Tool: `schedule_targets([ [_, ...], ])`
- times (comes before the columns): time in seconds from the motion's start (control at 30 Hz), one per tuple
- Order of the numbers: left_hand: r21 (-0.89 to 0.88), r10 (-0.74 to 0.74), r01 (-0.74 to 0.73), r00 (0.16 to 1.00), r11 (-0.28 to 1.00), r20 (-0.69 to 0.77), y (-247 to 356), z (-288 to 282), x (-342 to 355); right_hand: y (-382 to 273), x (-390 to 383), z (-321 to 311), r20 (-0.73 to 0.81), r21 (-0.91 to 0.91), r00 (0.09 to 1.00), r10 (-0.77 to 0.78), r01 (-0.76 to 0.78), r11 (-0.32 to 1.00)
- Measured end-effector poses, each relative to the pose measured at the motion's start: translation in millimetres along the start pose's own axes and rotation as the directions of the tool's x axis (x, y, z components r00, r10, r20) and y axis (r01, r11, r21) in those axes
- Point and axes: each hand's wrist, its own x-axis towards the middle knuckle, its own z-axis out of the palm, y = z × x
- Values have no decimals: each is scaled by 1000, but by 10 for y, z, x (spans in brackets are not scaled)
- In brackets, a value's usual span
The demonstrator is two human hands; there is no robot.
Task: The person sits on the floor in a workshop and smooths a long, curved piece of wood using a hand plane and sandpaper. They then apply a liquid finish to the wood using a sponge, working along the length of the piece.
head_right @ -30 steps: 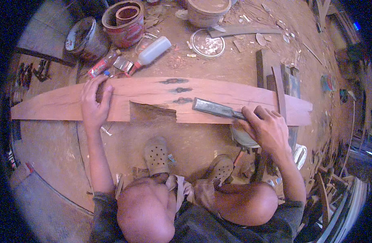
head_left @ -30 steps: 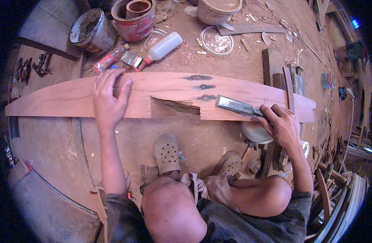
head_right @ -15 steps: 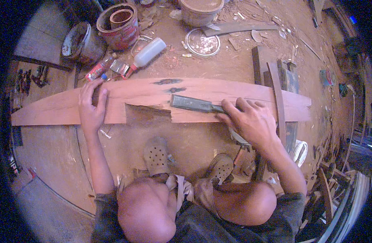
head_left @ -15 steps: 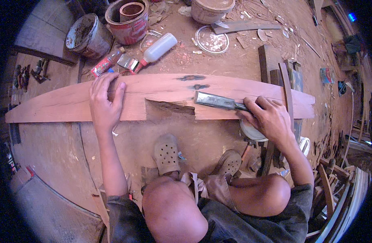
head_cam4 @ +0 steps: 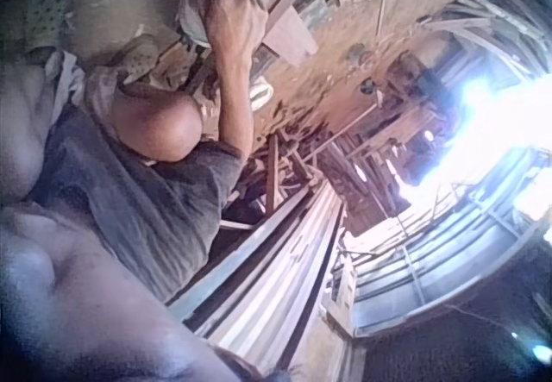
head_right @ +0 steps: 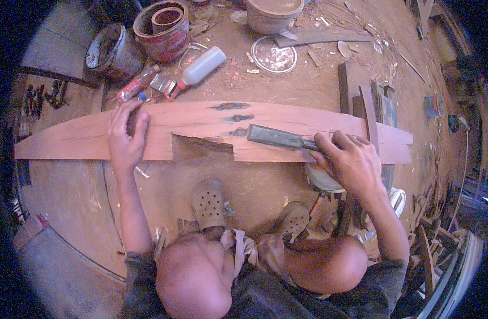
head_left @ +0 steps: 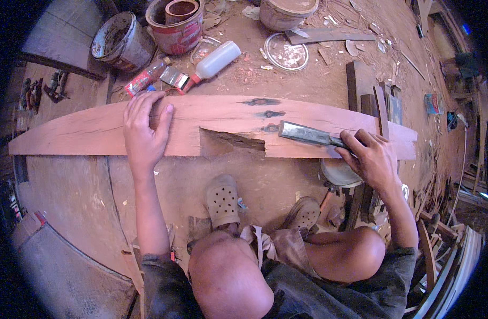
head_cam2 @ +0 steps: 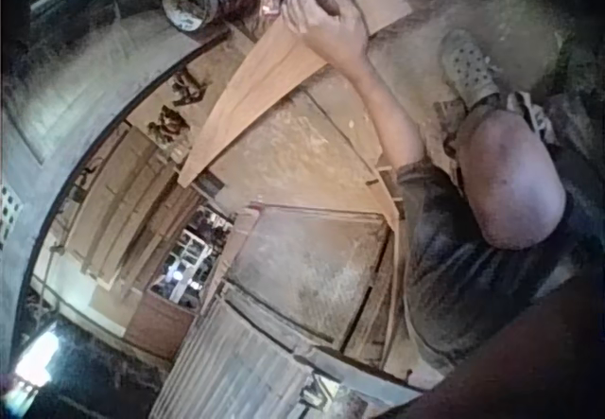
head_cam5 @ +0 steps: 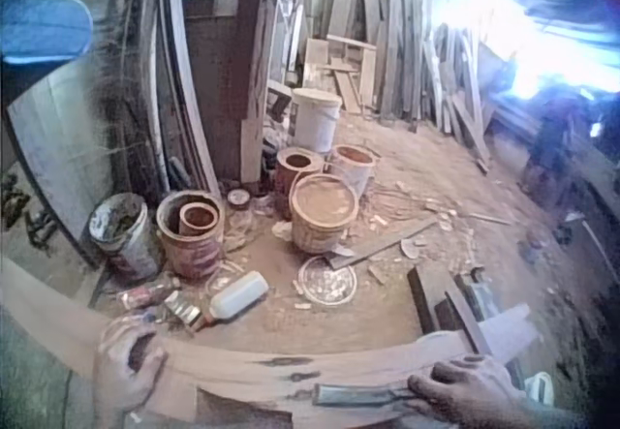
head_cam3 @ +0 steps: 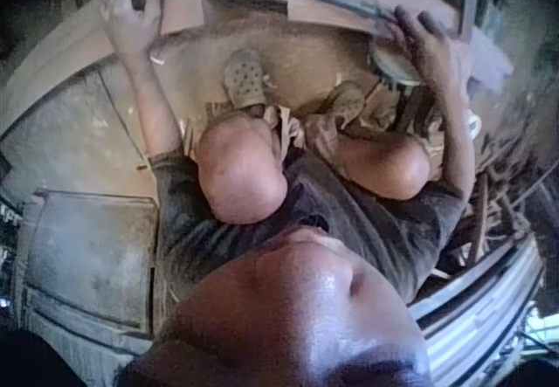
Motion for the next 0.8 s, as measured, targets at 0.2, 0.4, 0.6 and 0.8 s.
schedule_targets([
  [0.2, 11, -26, 26, 1000, 1000, 2, -8, 0, -17, 72, -36, -1, 73, -44, 997, -9, 13, 999],
  [0.4, 5, -42, 42, 999, 999, 0, -2, -19, -21, -61, 45, 41, 10, -12, 999, -34, 34, 999],
  [0.6, 75, 154, -151, 987, 986, -44, 341, 28, 64, 137, -66, 54, 42, -4, 999, 4, -4, 1000],
  [0.8, -373, 597, -504, 777, 779, 197, 1892, 474, 145, -115, 150, -6, 37, 4, 999, -36, 36, 999],
])
